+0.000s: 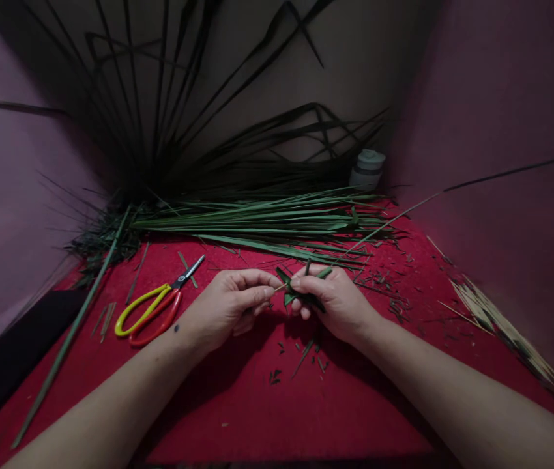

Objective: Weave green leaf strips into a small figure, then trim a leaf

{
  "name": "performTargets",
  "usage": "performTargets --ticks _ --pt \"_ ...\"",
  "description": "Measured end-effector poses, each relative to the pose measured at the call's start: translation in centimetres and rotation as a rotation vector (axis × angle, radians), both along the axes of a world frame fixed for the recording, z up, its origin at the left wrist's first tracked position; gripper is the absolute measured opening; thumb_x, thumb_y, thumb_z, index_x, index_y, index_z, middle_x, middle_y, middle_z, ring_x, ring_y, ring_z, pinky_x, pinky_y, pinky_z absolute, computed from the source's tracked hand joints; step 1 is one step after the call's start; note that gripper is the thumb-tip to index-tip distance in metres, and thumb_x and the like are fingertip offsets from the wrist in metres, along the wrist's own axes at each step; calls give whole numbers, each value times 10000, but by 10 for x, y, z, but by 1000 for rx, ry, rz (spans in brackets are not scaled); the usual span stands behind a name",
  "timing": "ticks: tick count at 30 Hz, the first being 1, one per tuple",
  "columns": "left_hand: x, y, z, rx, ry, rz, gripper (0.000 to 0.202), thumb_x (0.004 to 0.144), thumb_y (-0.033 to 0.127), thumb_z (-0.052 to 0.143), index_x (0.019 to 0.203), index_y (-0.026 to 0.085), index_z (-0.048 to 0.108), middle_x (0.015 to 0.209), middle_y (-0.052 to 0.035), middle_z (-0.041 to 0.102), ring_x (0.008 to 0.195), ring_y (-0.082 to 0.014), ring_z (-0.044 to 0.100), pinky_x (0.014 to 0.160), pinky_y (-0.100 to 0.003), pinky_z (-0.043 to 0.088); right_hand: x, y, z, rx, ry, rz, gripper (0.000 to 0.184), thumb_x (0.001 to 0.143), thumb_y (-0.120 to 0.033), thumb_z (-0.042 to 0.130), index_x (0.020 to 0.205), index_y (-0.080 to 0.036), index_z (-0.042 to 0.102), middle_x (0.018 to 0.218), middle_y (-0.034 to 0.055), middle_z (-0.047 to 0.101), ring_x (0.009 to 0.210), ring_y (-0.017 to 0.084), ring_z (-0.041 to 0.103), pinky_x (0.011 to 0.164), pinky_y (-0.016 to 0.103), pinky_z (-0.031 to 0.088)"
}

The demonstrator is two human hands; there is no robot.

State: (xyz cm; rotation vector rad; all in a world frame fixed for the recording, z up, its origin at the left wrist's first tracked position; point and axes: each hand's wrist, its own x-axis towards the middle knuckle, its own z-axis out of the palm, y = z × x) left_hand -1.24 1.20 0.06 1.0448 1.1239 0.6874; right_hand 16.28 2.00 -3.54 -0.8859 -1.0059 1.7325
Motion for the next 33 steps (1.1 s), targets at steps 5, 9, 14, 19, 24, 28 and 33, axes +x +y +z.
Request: performTargets --ticks 5,9,14,19,24,28,33 --pt "3 -4 -1 19 -4 40 168 780 271 636 915 173 645 463 81 393 326 -9 209 313 -134 150 -1 0 0 33 31 -37 84 700 -220 635 665 -149 606 513 -24 584 415 74 525 382 163 396" --pt "7 -6 -1 83 30 87 178 771 266 639 914 162 656 454 89 358 341 -13 226 320 -124 167 -2 1 1 17 31 -71 74 683 -203 642 651 -150 601 509 -30 572 437 83 549 373 157 389" --pt "11 -7 -3 103 19 122 184 762 245 635 927 166 655 469 83 397 353 -16 243 324 -122 189 -3 0 2 2 63 -83 71 672 -194 640 649 -150 589 524 -32 573 434 82 554 370 157 389" --pt "14 -8 -4 119 32 144 222 741 264 656 931 149 666 445 73 418 345 -22 261 325 -134 174 -4 0 3 -19 77 -104 63 662 -184 631 647 -149 582 513 -31 564 428 81 547 368 155 387" --pt "17 -10 -2 117 45 180 234 719 258 675 926 149 675 456 63 435 349 -23 275 338 -142 174 -4 0 3 -45 100 -91 55 660 -178 618 632 -151 579 501 -28 564 419 75 534 365 150 377" --pt "17 -10 -2 117 62 190 233 722 240 664 934 148 685 460 59 442 357 -23 289 347 -139 182 -4 0 3 -53 102 -76 57 661 -181 611 625 -149 581 495 -24 567 411 73 524 364 149 373" --pt "17 -11 -2 131 83 203 235 711 231 659 925 143 701 450 51 460 355 -30 303 347 -146 193 -4 0 3 -36 91 -80 75 665 -192 603 612 -148 574 479 -24 560 399 71 512 358 151 363"
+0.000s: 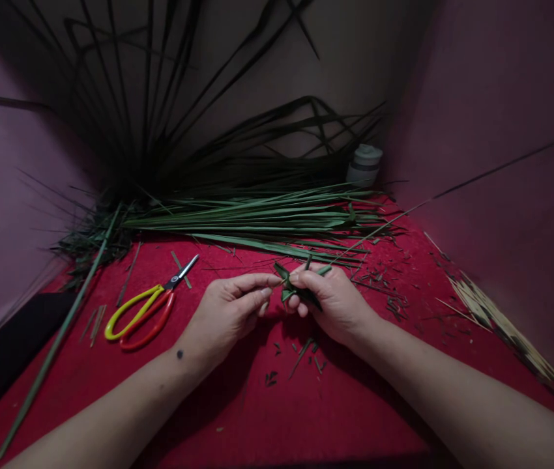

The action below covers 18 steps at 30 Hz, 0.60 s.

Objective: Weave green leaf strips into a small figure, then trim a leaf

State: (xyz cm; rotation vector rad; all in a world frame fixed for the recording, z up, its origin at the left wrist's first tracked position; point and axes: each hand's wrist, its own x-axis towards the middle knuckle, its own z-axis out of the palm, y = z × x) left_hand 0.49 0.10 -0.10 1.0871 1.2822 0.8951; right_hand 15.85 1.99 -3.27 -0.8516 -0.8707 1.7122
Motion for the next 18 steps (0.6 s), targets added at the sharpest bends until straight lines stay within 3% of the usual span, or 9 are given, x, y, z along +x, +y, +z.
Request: performTargets --ticks 18 --pt "2 -3 -11 38 -37 -6 157 758 256 648 896 182 649 521 47 488 395 -33 349 381 -140 228 0 0 1 -35 21 23 91 636 -206 598 579 -140 571 465 -15 552 385 63 491 348 146 342"
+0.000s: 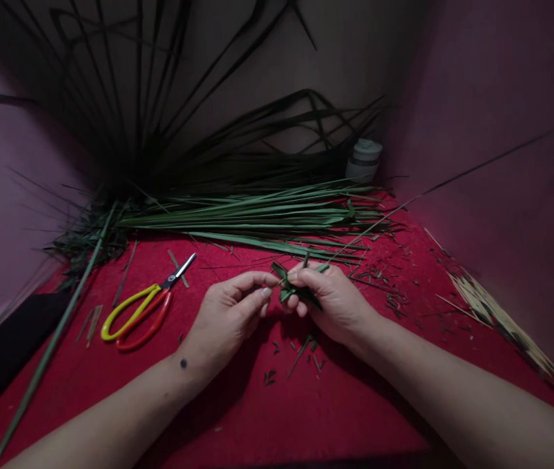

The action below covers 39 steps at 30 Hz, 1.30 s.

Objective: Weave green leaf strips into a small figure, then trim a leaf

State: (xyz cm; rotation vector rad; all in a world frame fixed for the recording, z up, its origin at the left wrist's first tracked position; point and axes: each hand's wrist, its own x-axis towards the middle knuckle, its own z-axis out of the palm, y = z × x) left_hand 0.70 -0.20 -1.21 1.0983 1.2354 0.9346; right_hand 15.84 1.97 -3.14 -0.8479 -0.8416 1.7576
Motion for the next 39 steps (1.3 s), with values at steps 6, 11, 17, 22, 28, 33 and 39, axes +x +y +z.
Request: performTargets --ticks 6,11,17,22,28,33,39 --pt "-7 7 -1 -268 -188 -126 104 759 250 647 824 183 601 437 81 433 319 -12 195 332 -134 155 2 0 -1 12 -9 46 96 662 -197 592 590 -136 577 469 -7 560 382 59 484 354 143 343" --pt "-6 4 -1 -58 24 -75 125 759 268 637 834 169 641 512 48 486 394 -43 320 374 -149 237 2 0 -2 3 -9 55 98 648 -198 599 575 -139 573 465 -19 542 378 58 477 347 146 336" --pt "-4 2 0 61 119 -62 108 762 283 624 805 185 641 555 37 498 454 -62 358 409 -156 271 2 0 -1 -8 9 57 82 627 -194 602 572 -142 571 477 -21 542 382 61 490 340 147 342" --pt "-8 6 -3 -182 -39 -177 134 762 319 625 793 197 579 484 80 389 383 -39 199 362 -154 150 2 0 1 -30 36 65 83 602 -187 603 550 -138 561 489 -19 541 374 60 496 328 146 343" --pt "-4 -3 -2 336 360 -35 85 792 248 595 819 187 647 683 10 576 610 -88 478 589 -186 394 3 0 0 -31 34 44 74 601 -186 608 561 -135 573 474 -28 528 369 61 503 321 139 340" --pt "-6 3 0 -76 90 -189 145 806 341 563 792 196 560 509 79 385 393 -49 241 381 -169 178 2 0 0 -34 50 72 84 597 -184 595 533 -141 560 448 -23 529 350 57 483 320 136 338" --pt "-13 0 -11 652 549 -98 89 820 205 535 833 180 620 711 -1 624 612 -97 540 604 -206 425 2 1 -1 -50 25 65 66 590 -189 597 557 -137 572 447 -20 540 343 59 478 311 138 332"
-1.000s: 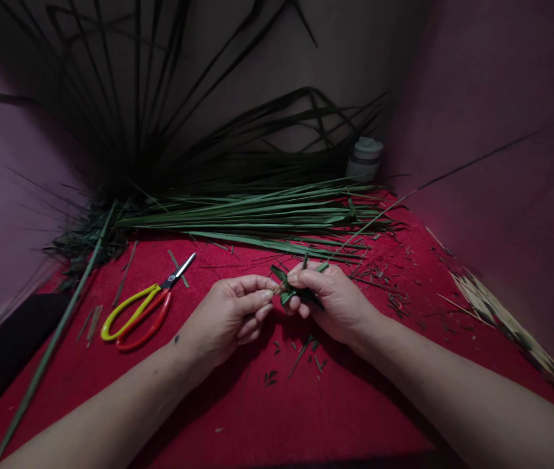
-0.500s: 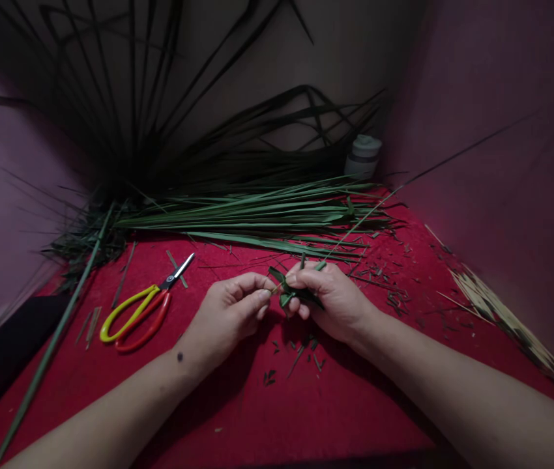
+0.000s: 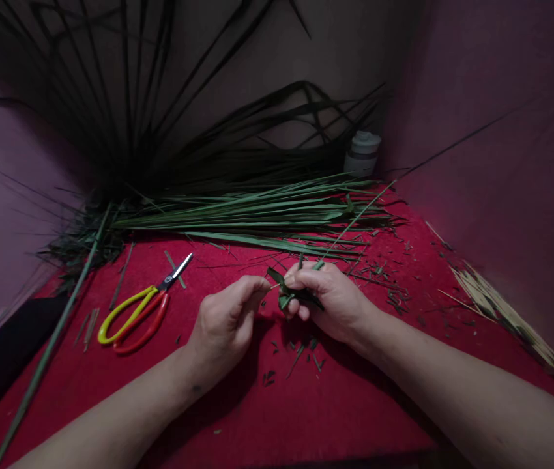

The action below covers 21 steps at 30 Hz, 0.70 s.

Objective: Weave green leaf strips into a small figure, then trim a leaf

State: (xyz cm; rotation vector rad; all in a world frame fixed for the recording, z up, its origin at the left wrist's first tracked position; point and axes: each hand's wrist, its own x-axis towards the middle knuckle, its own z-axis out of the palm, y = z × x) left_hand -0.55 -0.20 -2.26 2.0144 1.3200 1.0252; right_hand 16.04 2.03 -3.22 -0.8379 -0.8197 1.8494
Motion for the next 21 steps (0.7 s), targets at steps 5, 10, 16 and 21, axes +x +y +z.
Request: performTargets --ticks 5,10,16,21 --pt "3 0 4 -261 -79 -30 125 855 280 509 844 182 585 616 34 553 498 -76 476 477 -183 375 1 1 1 20 21 1 71 589 -183 593 543 -132 574 438 -19 538 344 60 482 313 134 336" --pt "2 1 8 -454 -108 -78 145 865 316 495 867 185 556 571 53 511 416 -65 411 392 -170 308 2 2 0 44 3 22 81 602 -185 581 544 -128 585 435 -6 549 334 58 469 313 136 331" --pt "-5 -5 -7 283 292 -36 135 837 153 518 934 175 610 794 -41 671 692 -139 618 628 -216 450 1 3 -5 49 -16 -1 69 610 -181 579 559 -135 583 451 -12 549 346 66 479 315 144 328" --pt "0 1 6 -460 -122 -106 150 875 324 494 852 189 558 575 46 491 429 -62 387 404 -169 306 1 2 -2 60 -25 4 85 602 -188 575 540 -130 584 433 -10 537 341 65 466 316 144 325"
